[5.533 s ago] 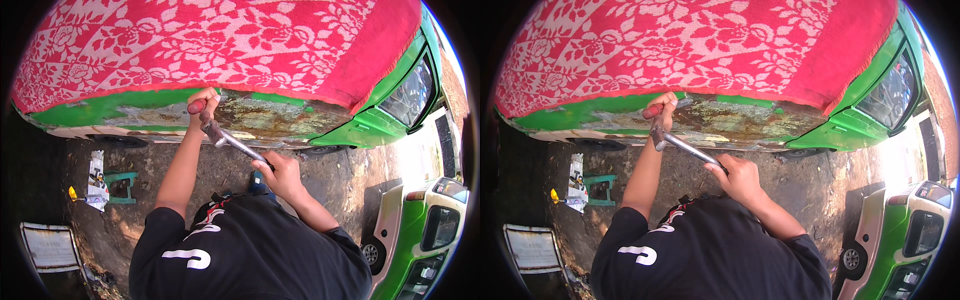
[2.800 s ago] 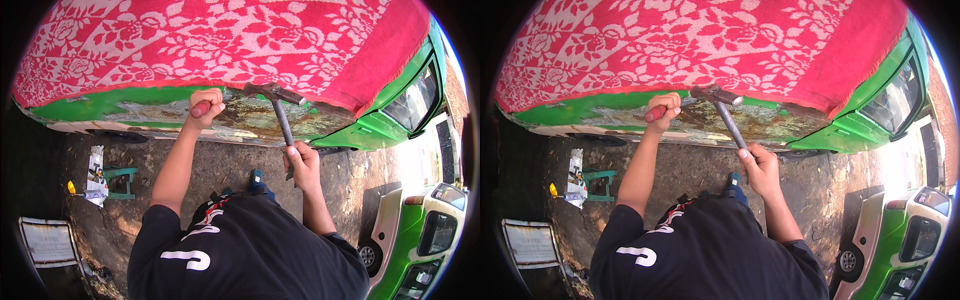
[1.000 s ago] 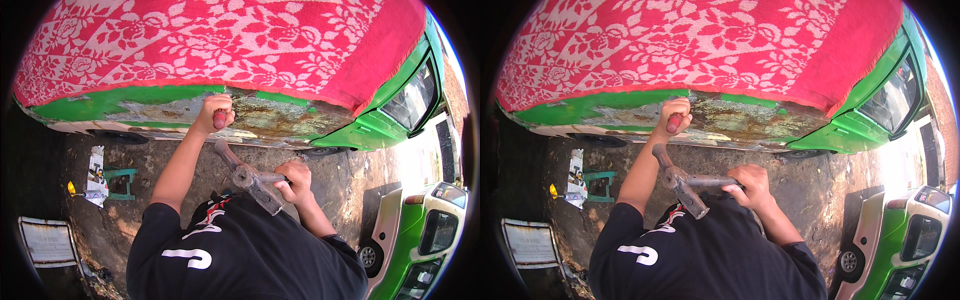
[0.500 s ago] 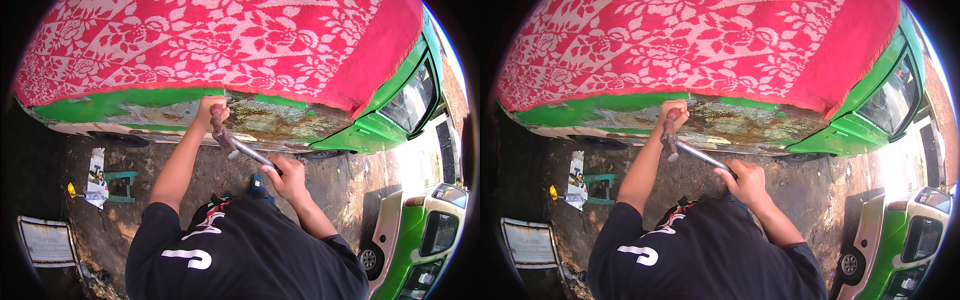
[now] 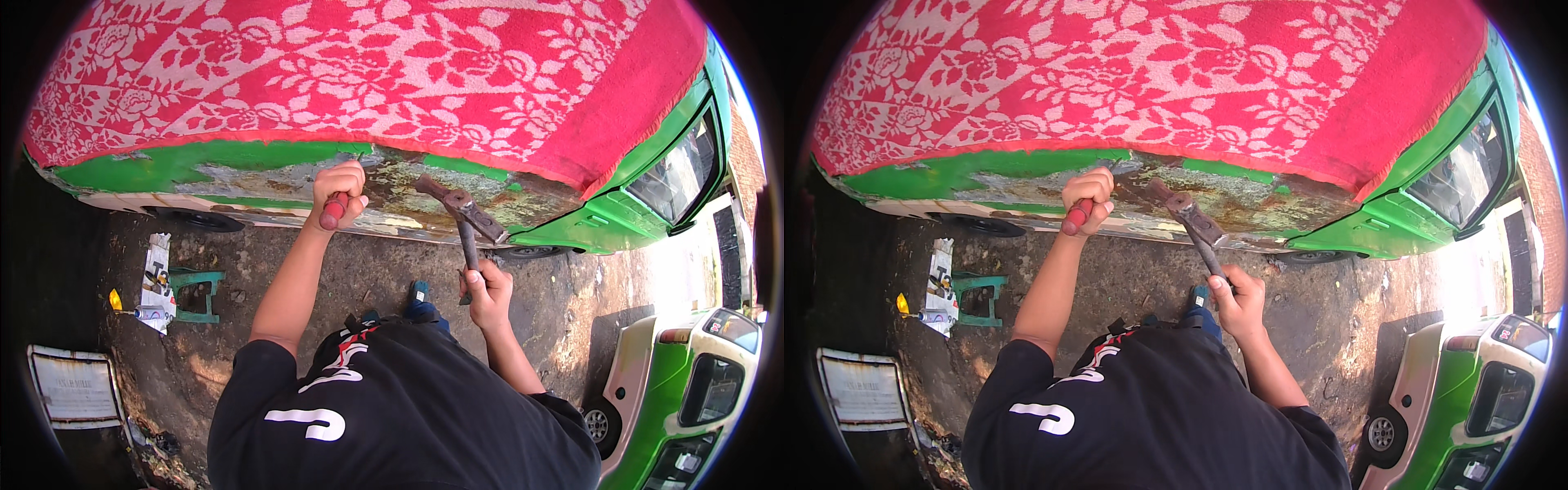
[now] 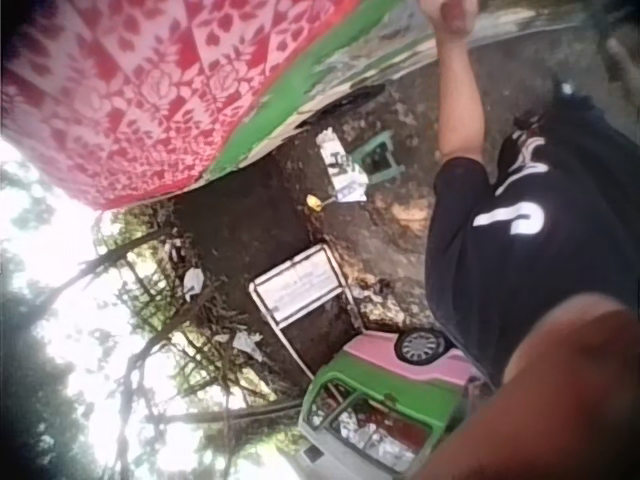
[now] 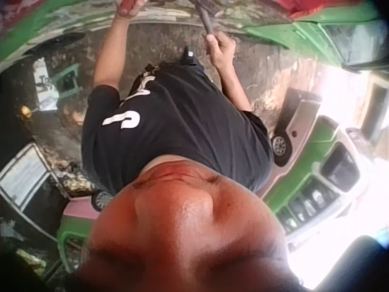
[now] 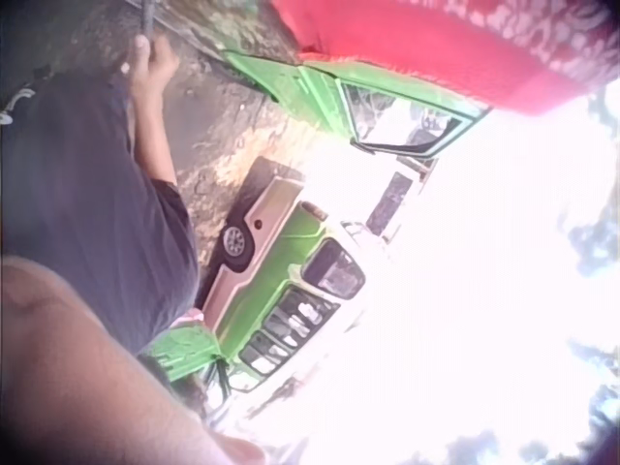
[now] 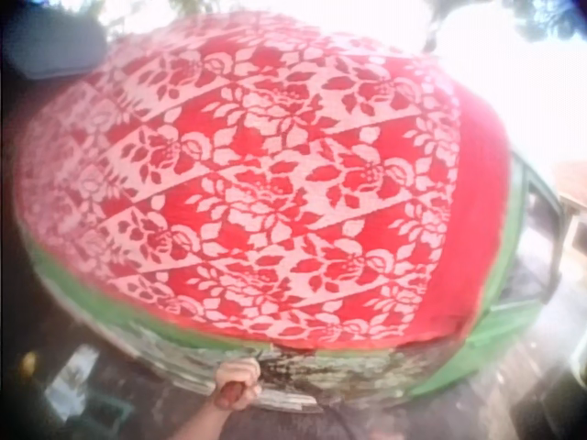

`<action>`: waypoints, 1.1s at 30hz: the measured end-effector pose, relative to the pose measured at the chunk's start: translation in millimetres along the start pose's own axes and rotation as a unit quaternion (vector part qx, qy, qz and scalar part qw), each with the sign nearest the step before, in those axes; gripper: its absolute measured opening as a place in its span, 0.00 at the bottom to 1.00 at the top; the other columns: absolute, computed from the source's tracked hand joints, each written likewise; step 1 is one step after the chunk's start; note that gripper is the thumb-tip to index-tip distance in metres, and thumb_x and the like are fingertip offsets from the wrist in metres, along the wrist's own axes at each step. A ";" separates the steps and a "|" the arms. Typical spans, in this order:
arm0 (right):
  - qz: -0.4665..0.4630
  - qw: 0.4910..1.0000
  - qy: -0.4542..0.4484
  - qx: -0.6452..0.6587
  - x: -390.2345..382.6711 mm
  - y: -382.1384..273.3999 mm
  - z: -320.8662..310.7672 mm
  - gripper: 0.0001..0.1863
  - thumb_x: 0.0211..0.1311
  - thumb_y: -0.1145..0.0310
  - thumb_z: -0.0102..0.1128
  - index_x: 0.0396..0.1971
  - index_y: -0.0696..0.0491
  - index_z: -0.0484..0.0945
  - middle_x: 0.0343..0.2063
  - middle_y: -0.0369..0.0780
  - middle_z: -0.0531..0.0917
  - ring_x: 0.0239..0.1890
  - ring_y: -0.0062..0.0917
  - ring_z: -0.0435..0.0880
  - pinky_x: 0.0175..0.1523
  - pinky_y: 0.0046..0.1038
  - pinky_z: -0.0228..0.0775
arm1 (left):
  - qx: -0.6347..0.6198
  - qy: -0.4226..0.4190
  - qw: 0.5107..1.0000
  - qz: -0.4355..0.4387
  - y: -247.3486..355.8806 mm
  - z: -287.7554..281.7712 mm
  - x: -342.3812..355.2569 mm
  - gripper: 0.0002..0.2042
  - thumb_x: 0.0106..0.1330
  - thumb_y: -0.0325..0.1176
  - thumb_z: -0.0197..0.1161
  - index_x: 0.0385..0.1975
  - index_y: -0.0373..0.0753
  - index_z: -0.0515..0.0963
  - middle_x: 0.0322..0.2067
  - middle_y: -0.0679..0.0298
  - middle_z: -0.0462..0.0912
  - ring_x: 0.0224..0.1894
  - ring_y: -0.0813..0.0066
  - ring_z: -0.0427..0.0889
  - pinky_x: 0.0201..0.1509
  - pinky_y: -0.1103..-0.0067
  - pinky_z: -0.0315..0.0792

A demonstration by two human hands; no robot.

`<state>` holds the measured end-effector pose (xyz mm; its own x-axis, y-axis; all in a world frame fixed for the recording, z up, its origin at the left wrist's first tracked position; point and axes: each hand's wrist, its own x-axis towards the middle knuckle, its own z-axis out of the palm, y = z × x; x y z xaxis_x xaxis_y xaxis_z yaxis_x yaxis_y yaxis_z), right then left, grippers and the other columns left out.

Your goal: The person uses a hammer and a chisel to repeatedly strike a green car panel, likely to remove rust or flatten a dent. The person holds the chisel against the panel and strikes it with the hammer in a repetitive motion.

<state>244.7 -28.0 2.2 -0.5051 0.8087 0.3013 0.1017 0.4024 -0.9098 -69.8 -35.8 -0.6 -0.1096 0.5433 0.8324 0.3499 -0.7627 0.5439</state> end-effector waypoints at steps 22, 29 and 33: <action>0.000 0.998 -0.043 -0.036 -1.3 0.5 2.5 0.14 0.62 0.61 0.64 0.28 0.58 0.80 0.14 0.38 0.77 0.17 0.22 0.77 0.25 0.24 0.66 | 0.065 -0.095 0.993 0.010 -8.6 5.8 -4.5 0.14 0.37 0.22 0.60 0.13 0.38 0.58 0.14 0.62 0.59 0.20 0.62 0.61 0.25 0.71 0.58; 0.001 0.996 -0.063 -0.065 -1.6 -5.5 6.4 0.12 0.59 0.63 0.66 0.29 0.58 0.81 0.18 0.42 0.80 0.19 0.30 0.80 0.28 0.27 0.69 | 0.048 -0.100 0.994 0.016 -9.7 2.5 -3.7 0.14 0.37 0.22 0.60 0.13 0.38 0.58 0.14 0.62 0.58 0.20 0.62 0.60 0.25 0.71 0.58; 0.015 0.996 -0.060 -0.066 -0.7 -6.9 7.4 0.12 0.59 0.63 0.66 0.29 0.58 0.81 0.18 0.43 0.80 0.20 0.30 0.80 0.28 0.27 0.69 | 0.058 -0.114 0.992 0.005 -7.3 5.3 -3.4 0.13 0.37 0.24 0.60 0.13 0.38 0.58 0.14 0.62 0.58 0.20 0.62 0.60 0.25 0.70 0.58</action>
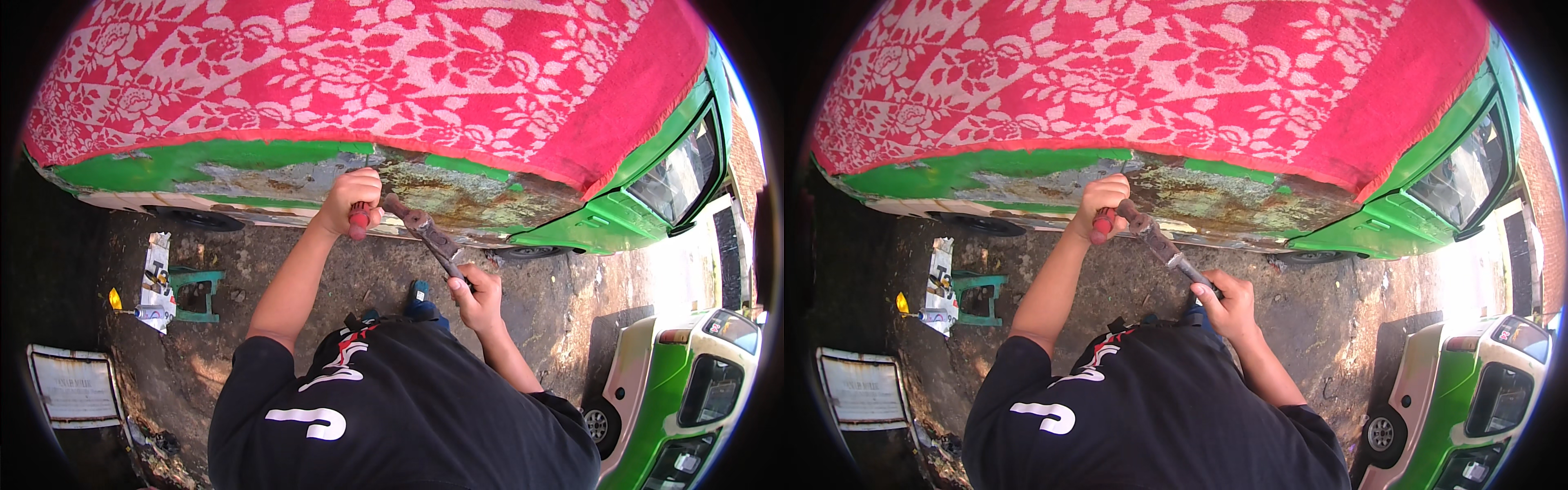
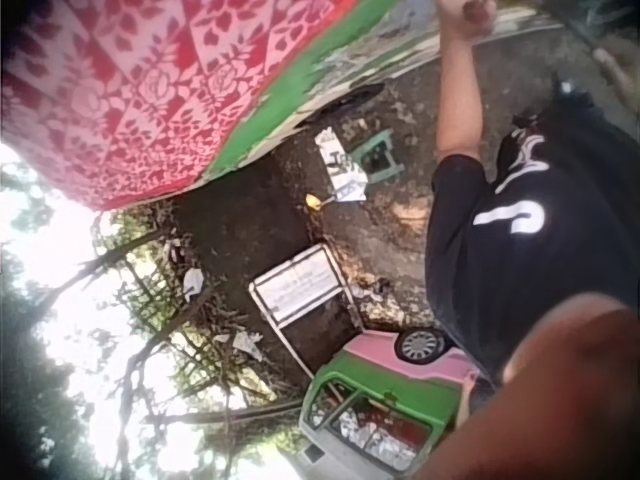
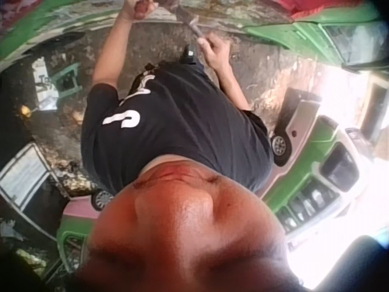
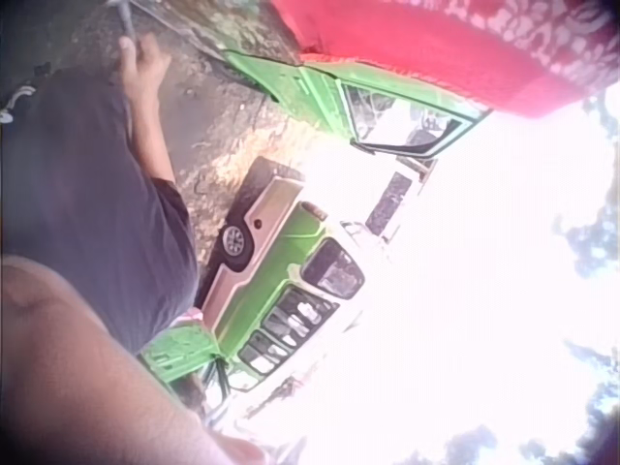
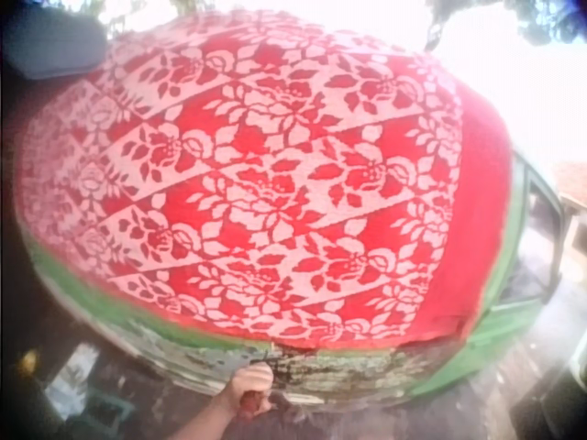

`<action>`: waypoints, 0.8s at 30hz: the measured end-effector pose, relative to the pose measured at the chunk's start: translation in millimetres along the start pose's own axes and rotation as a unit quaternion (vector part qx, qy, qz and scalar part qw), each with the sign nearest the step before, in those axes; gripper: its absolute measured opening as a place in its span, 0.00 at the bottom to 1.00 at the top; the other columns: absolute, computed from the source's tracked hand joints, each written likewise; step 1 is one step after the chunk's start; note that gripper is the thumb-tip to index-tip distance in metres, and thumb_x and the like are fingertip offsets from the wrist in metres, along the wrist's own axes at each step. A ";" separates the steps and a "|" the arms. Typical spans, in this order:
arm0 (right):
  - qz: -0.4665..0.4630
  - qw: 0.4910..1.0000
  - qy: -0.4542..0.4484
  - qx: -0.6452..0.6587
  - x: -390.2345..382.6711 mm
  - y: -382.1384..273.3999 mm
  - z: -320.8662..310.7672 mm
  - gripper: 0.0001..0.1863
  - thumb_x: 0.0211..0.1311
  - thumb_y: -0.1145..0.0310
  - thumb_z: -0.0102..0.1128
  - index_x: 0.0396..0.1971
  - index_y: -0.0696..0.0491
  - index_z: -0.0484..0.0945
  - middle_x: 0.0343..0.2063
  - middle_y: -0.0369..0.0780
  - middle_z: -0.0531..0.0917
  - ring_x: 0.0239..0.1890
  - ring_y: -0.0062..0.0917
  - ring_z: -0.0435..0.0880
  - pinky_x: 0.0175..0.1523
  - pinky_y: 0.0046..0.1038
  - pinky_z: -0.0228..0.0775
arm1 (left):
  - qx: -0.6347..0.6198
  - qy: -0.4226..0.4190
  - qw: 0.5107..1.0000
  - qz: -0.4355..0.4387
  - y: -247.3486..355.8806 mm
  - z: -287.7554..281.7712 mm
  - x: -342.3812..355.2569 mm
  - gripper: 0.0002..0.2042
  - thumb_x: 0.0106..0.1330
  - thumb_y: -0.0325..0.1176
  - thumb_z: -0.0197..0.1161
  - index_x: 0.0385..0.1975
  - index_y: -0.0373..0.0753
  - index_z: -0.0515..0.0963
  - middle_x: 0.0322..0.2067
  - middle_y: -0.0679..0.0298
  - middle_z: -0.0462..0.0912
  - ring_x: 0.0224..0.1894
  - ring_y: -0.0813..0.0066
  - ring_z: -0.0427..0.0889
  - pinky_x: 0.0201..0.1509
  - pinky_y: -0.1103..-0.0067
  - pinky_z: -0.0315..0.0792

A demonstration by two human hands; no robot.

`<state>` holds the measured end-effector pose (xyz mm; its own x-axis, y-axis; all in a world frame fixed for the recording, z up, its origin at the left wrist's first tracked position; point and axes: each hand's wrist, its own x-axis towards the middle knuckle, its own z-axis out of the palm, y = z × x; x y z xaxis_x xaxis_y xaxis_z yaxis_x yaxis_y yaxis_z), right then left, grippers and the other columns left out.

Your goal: The person uses a hammer and a chisel to repeatedly strike a green car panel, likely to remove rust or flatten a dent. The person holds the chisel against the panel and strikes it with the hammer in a repetitive motion.

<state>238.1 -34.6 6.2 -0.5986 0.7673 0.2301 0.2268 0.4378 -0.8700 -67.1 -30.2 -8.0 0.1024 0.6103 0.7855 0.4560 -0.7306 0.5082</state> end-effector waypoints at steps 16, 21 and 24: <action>-0.021 1.000 -0.008 -0.016 1.3 0.7 -2.3 0.12 0.59 0.63 0.66 0.29 0.58 0.81 0.18 0.43 0.80 0.20 0.32 0.81 0.28 0.28 0.69 | -0.009 -0.008 1.000 0.007 -1.0 -0.1 1.7 0.13 0.33 0.24 0.59 0.13 0.38 0.58 0.14 0.61 0.57 0.20 0.61 0.59 0.25 0.70 0.57; -0.017 1.000 -0.009 -0.018 1.0 1.5 -1.6 0.12 0.59 0.62 0.66 0.29 0.58 0.81 0.19 0.44 0.80 0.20 0.33 0.81 0.28 0.28 0.70 | 0.000 -0.004 1.000 0.009 -1.5 -0.7 0.2 0.13 0.34 0.25 0.59 0.13 0.38 0.58 0.14 0.61 0.57 0.20 0.61 0.60 0.25 0.70 0.57; -0.013 1.000 -0.011 -0.013 1.4 2.1 -0.8 0.12 0.59 0.62 0.66 0.30 0.58 0.81 0.19 0.44 0.81 0.21 0.33 0.81 0.28 0.28 0.70 | -0.007 -0.007 1.000 0.010 -0.2 -1.5 2.1 0.14 0.34 0.25 0.60 0.13 0.38 0.58 0.14 0.62 0.57 0.20 0.61 0.60 0.25 0.70 0.57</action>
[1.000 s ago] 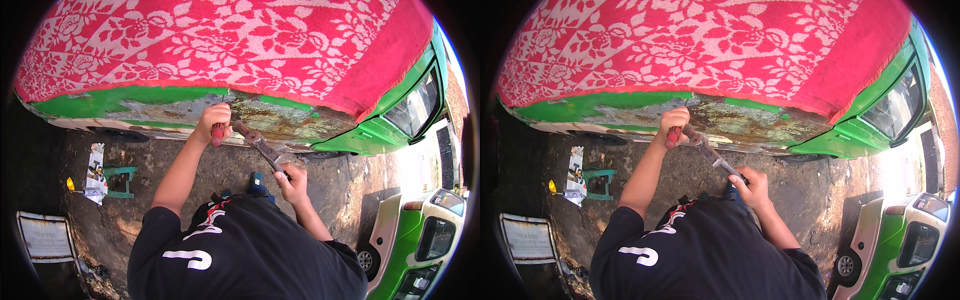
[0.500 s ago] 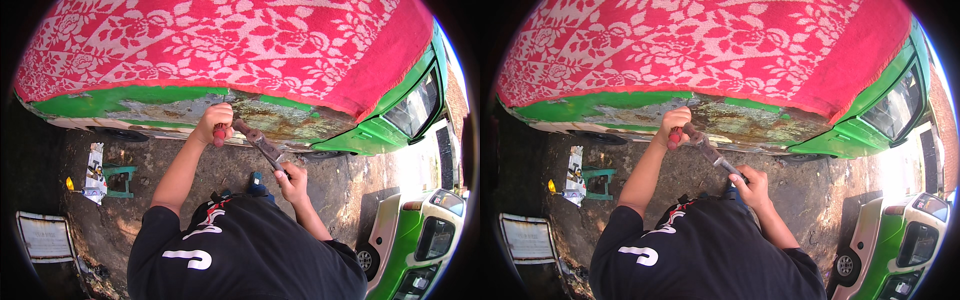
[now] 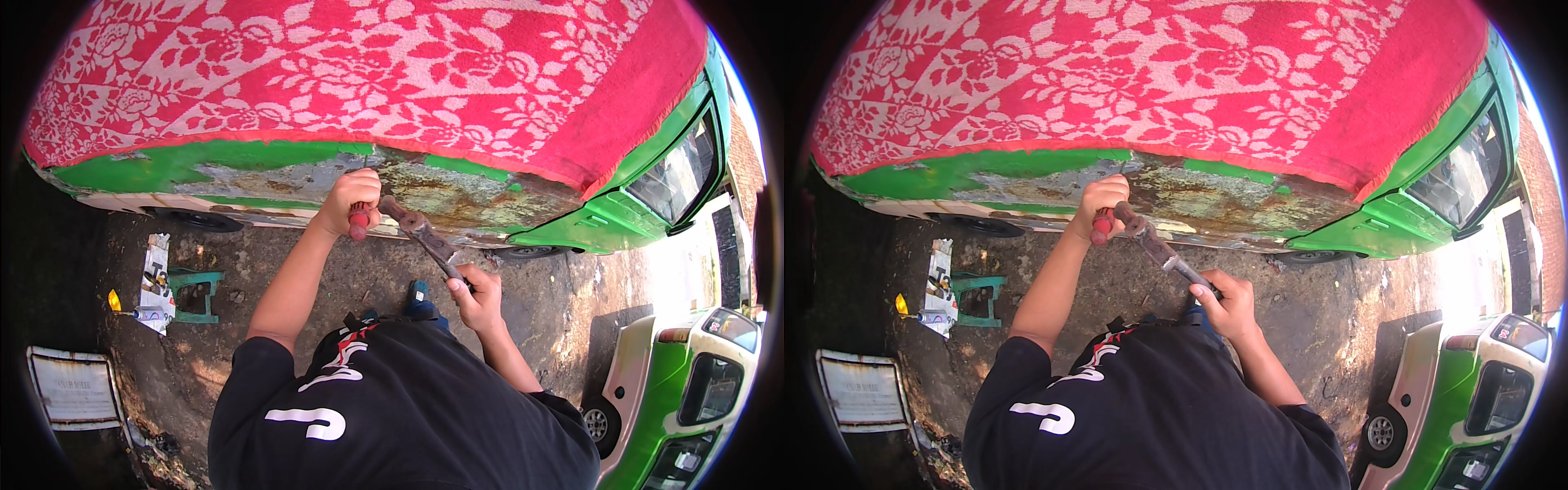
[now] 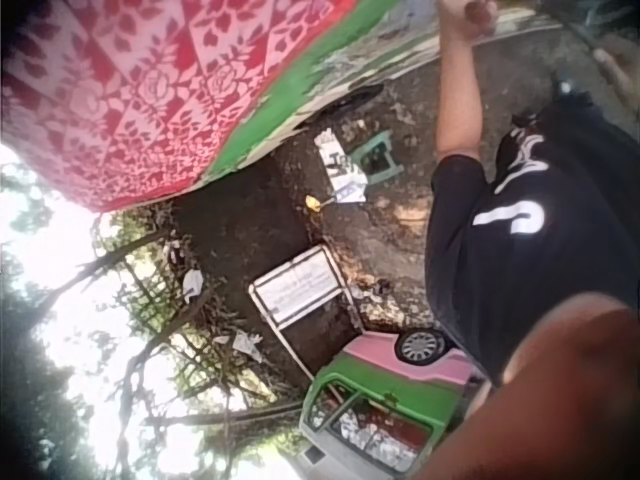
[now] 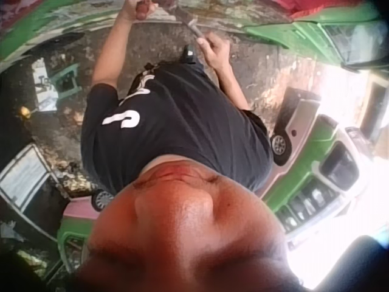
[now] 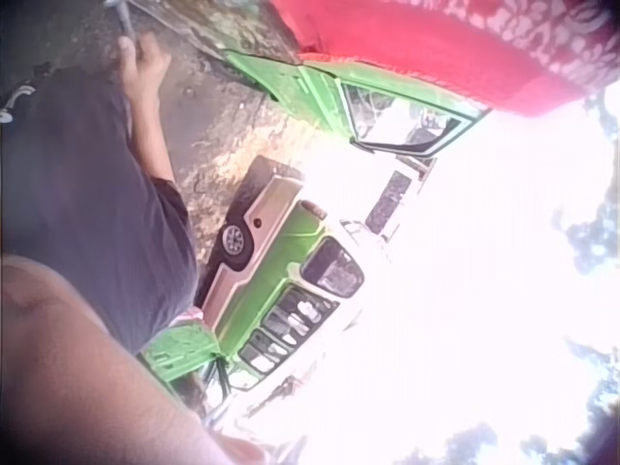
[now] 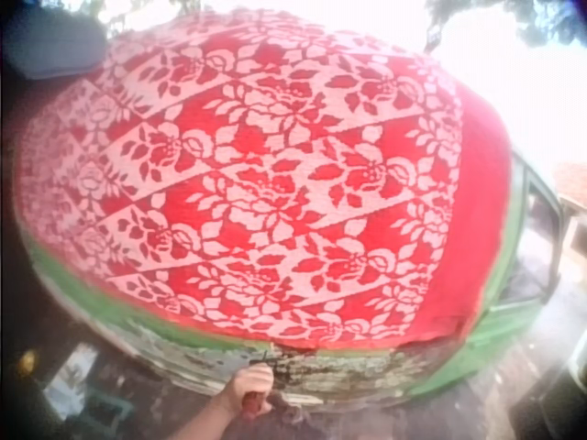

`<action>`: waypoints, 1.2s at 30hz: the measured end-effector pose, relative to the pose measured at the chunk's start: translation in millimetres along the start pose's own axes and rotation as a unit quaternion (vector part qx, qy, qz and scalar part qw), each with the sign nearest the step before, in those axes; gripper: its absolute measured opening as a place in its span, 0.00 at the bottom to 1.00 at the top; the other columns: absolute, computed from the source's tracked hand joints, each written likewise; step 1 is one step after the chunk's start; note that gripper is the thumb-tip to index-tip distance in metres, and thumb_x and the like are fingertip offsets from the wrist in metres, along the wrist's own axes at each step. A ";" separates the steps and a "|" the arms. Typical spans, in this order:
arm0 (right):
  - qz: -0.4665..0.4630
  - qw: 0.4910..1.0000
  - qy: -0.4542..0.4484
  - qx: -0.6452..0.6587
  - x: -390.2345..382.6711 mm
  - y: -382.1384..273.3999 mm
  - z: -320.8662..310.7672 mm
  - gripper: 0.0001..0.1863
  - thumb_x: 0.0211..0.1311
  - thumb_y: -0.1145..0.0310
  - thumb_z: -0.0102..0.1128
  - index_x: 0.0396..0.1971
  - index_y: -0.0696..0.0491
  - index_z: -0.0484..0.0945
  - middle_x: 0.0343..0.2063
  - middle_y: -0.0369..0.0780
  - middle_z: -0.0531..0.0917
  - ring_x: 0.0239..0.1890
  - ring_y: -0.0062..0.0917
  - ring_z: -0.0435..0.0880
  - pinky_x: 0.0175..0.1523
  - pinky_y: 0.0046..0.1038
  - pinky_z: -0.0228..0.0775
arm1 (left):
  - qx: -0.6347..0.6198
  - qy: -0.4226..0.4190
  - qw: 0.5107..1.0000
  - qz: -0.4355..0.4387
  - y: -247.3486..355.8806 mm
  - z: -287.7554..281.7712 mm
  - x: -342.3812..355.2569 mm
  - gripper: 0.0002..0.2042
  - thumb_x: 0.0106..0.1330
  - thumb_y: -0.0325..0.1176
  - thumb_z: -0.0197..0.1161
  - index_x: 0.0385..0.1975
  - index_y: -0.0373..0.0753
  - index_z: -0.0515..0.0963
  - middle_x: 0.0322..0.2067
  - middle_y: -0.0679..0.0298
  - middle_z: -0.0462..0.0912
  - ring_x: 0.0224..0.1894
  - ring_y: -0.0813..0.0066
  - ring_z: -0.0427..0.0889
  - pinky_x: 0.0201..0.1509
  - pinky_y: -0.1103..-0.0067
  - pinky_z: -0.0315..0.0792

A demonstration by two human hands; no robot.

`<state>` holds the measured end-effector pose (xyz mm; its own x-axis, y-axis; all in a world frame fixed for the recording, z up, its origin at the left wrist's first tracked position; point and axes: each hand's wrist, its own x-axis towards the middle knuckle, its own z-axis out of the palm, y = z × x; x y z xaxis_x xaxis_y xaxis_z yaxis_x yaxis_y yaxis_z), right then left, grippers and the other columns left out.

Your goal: The person uses a hammer and a chisel to repeatedly strike a green car panel, likely to remove rust or flatten a dent. The person holds the chisel against the panel and strikes it with the hammer in a repetitive motion.

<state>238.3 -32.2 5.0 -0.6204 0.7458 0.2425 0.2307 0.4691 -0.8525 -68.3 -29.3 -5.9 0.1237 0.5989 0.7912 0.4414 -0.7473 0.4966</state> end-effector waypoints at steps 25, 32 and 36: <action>-0.108 0.990 0.007 -0.085 0.6 -4.7 -2.8 0.13 0.55 0.59 0.68 0.26 0.54 0.80 0.16 0.41 0.79 0.18 0.36 0.79 0.26 0.32 0.69 | -0.006 0.022 0.999 -0.030 -9.0 0.0 -16.2 0.17 0.40 0.24 0.66 0.14 0.37 0.59 0.15 0.62 0.60 0.21 0.62 0.62 0.26 0.71 0.58; -0.095 0.993 0.003 -0.075 -0.4 -4.5 -3.0 0.13 0.55 0.59 0.68 0.27 0.55 0.81 0.17 0.42 0.80 0.20 0.36 0.80 0.27 0.33 0.70 | -0.002 0.018 1.000 -0.001 0.1 -2.5 -5.3 0.17 0.39 0.26 0.67 0.14 0.37 0.59 0.15 0.62 0.60 0.21 0.61 0.62 0.27 0.71 0.58; -0.086 0.994 0.007 -0.068 0.6 -4.7 -2.6 0.13 0.55 0.60 0.68 0.27 0.55 0.81 0.17 0.42 0.80 0.20 0.36 0.80 0.27 0.32 0.70 | 0.001 0.007 1.000 -0.004 -0.9 -2.6 -3.4 0.16 0.37 0.26 0.65 0.13 0.38 0.59 0.15 0.63 0.60 0.21 0.61 0.63 0.27 0.71 0.58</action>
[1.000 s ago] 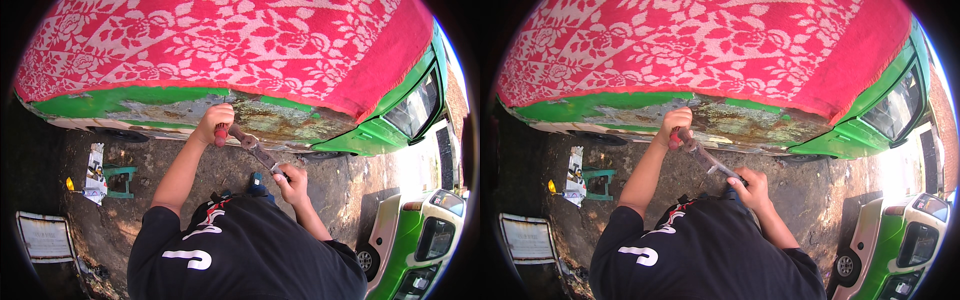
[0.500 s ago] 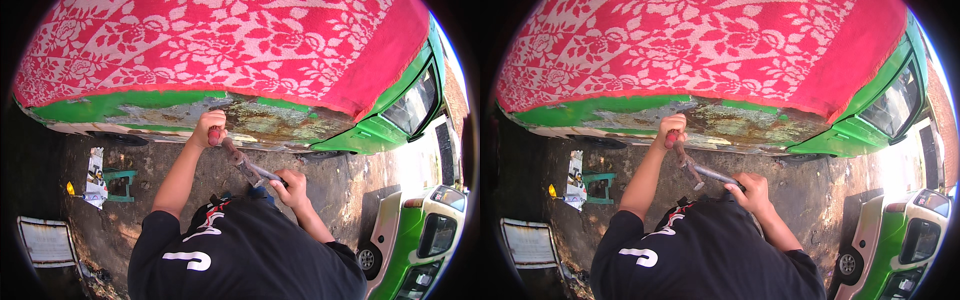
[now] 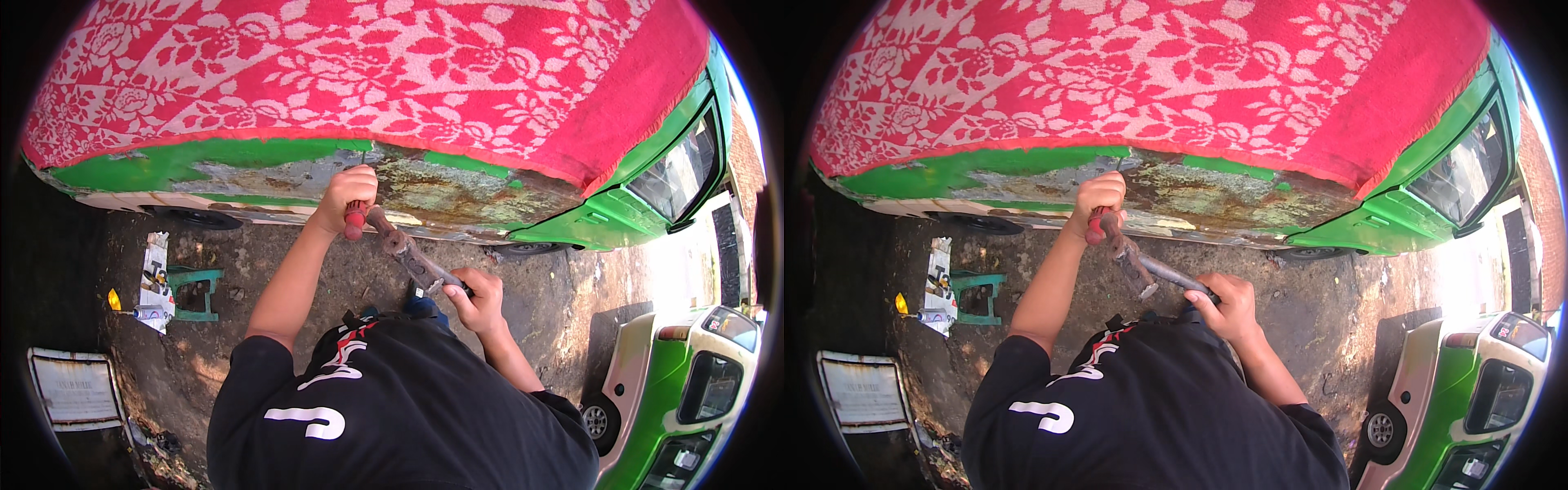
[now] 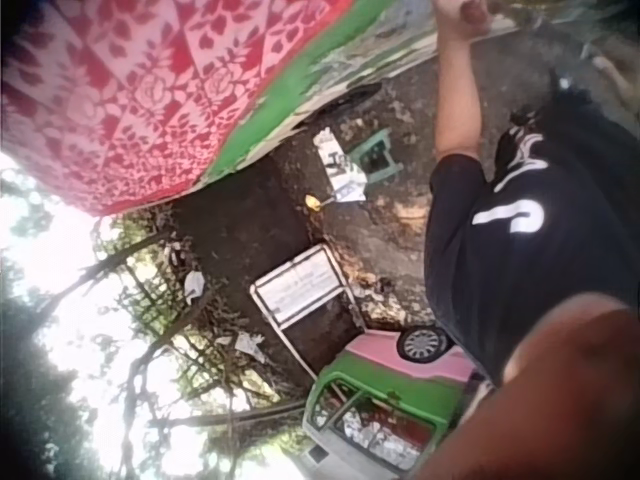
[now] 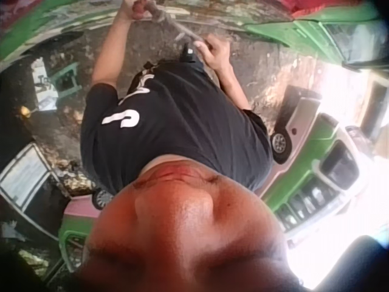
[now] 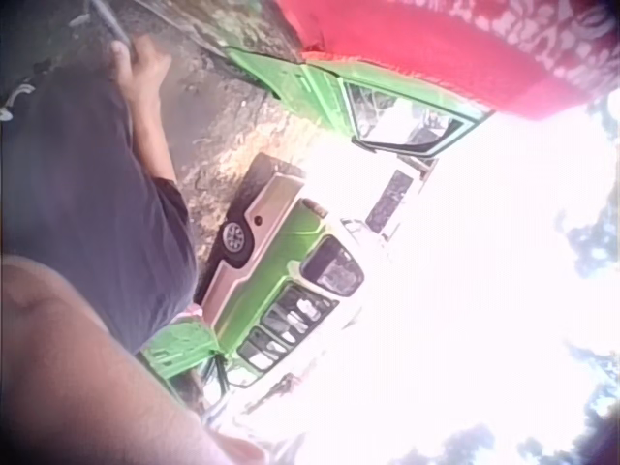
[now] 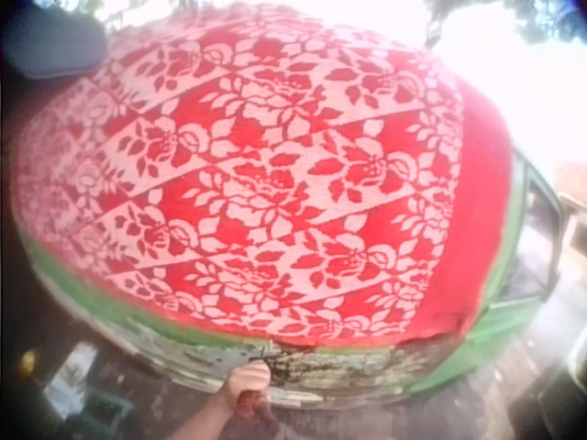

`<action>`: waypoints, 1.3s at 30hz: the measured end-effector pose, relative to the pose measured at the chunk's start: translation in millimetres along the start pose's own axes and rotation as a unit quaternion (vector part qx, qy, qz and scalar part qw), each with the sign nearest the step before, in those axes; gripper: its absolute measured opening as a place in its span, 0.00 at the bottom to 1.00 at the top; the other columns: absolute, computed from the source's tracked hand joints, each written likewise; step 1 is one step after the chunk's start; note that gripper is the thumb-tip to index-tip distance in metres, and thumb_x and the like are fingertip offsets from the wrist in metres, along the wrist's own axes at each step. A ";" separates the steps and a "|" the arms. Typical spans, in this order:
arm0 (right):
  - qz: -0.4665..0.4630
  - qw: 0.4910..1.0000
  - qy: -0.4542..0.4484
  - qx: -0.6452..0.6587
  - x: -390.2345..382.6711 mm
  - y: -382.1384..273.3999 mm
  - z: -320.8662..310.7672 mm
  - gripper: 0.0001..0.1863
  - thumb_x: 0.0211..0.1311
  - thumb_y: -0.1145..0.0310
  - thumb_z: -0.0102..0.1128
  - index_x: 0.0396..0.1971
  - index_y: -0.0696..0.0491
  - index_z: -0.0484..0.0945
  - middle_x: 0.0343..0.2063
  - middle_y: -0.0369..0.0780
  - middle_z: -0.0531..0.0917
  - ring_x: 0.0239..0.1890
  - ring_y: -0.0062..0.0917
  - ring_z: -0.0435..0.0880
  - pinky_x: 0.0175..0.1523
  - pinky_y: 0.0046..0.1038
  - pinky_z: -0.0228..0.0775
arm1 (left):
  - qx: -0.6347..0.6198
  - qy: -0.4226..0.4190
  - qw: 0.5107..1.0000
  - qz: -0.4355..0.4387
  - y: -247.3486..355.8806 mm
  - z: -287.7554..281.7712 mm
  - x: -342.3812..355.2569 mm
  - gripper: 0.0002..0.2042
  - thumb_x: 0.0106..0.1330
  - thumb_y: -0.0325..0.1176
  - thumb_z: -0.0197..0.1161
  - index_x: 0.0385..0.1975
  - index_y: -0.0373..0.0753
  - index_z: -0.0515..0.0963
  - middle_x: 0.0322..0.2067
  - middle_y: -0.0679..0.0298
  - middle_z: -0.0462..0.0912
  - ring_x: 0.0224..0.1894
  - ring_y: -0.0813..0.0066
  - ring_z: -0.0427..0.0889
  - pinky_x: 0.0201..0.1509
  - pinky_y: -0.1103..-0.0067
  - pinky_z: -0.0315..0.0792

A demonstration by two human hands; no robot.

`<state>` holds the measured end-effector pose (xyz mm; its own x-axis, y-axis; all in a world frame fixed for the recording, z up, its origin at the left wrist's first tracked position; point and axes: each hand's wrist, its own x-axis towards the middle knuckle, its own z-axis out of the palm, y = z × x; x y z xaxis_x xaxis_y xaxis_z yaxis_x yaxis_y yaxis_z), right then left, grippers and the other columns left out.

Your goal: The person uses a hammer and a chisel to repeatedly strike a green car panel, likely to remove rust or flatten a dent. The person holds the chisel against the panel and strikes it with the hammer in a repetitive motion.

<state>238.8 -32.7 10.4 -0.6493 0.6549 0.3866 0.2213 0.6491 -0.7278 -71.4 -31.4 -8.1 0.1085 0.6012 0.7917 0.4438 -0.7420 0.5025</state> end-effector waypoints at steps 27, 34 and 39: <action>0.008 1.000 0.005 0.013 1.5 -0.9 -0.8 0.13 0.56 0.60 0.68 0.29 0.56 0.81 0.17 0.43 0.80 0.20 0.35 0.80 0.27 0.32 0.69 | 0.002 -0.007 1.000 -0.001 -4.4 0.4 -0.8 0.15 0.35 0.30 0.62 0.12 0.39 0.59 0.14 0.64 0.60 0.20 0.62 0.62 0.26 0.72 0.57; -0.004 1.000 -0.003 0.008 1.0 -3.6 -1.3 0.14 0.56 0.59 0.67 0.28 0.56 0.81 0.18 0.43 0.80 0.20 0.36 0.79 0.28 0.32 0.70 | 0.006 -0.040 0.999 -0.019 4.4 -3.3 9.9 0.15 0.35 0.28 0.63 0.13 0.38 0.58 0.14 0.61 0.60 0.20 0.60 0.61 0.26 0.70 0.58; -0.125 0.991 0.017 0.053 2.4 -4.1 -1.9 0.15 0.56 0.57 0.67 0.26 0.55 0.79 0.17 0.42 0.79 0.18 0.38 0.78 0.27 0.35 0.69 | 0.005 -0.046 0.999 -0.015 2.2 -4.2 8.6 0.15 0.35 0.24 0.62 0.13 0.38 0.58 0.14 0.60 0.59 0.20 0.59 0.61 0.24 0.69 0.58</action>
<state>237.8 -33.1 15.5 -0.6494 0.4924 0.5795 -0.0221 0.7495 -0.6616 -73.3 -29.1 1.2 0.1771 0.6483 0.7406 0.4570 -0.7206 0.5215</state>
